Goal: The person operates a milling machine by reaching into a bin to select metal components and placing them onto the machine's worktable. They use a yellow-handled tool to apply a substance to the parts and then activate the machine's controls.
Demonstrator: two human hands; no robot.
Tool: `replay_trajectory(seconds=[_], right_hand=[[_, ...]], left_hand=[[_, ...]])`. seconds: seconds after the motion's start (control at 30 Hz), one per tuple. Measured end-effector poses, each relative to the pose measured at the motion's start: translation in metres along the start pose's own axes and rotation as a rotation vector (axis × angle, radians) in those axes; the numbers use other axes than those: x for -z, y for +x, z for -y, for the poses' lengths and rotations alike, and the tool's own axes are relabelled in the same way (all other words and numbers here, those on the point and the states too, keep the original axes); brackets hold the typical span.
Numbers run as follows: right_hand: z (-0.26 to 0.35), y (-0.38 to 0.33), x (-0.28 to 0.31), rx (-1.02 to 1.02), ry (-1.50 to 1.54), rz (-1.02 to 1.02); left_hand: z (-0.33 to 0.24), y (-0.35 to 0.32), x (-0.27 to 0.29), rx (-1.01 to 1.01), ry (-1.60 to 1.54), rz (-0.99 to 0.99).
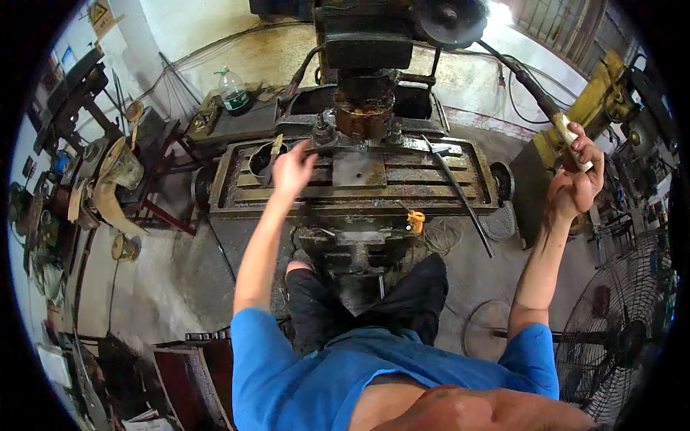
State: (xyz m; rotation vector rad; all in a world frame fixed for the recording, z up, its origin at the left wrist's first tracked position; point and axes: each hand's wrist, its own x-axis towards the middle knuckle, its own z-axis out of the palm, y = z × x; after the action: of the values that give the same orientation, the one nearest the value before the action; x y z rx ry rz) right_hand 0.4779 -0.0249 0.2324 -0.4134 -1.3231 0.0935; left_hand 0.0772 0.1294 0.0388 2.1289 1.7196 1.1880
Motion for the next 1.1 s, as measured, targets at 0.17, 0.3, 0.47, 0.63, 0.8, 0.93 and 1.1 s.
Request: replay_trajectory(seconds=[0.17, 0.3, 0.47, 0.63, 0.8, 0.93, 1.1], right_hand=[[-0.004, -0.014, 0.002, -0.006, -0.010, -0.032], [-0.010, -0.025, -0.001, -0.016, 0.028, -0.057], [-0.012, -0.034, 0.003, -0.043, 0.055, -0.046], [-0.018, -0.040, 0.007, -0.022, 0.018, -0.029], [-0.022, -0.050, 0.012, -0.027, 0.005, -0.040], [-0.025, -0.055, 0.010, -0.020, -0.010, -0.050], [-0.027, -0.062, 0.012, -0.037, -0.015, -0.069]], left_hand=[[0.062, -0.048, 0.082, 0.054, -0.014, -0.217], [0.063, -0.063, 0.102, 0.114, 0.202, -0.182], [0.044, -0.058, 0.095, 0.168, 0.242, -0.074], [0.040, -0.060, 0.090, 0.187, 0.214, -0.032], [0.054, -0.078, 0.107, 0.213, 0.233, -0.053], [0.078, -0.101, 0.128, 0.236, 0.265, -0.106], [0.080, -0.128, 0.157, 0.323, 0.255, -0.109]])
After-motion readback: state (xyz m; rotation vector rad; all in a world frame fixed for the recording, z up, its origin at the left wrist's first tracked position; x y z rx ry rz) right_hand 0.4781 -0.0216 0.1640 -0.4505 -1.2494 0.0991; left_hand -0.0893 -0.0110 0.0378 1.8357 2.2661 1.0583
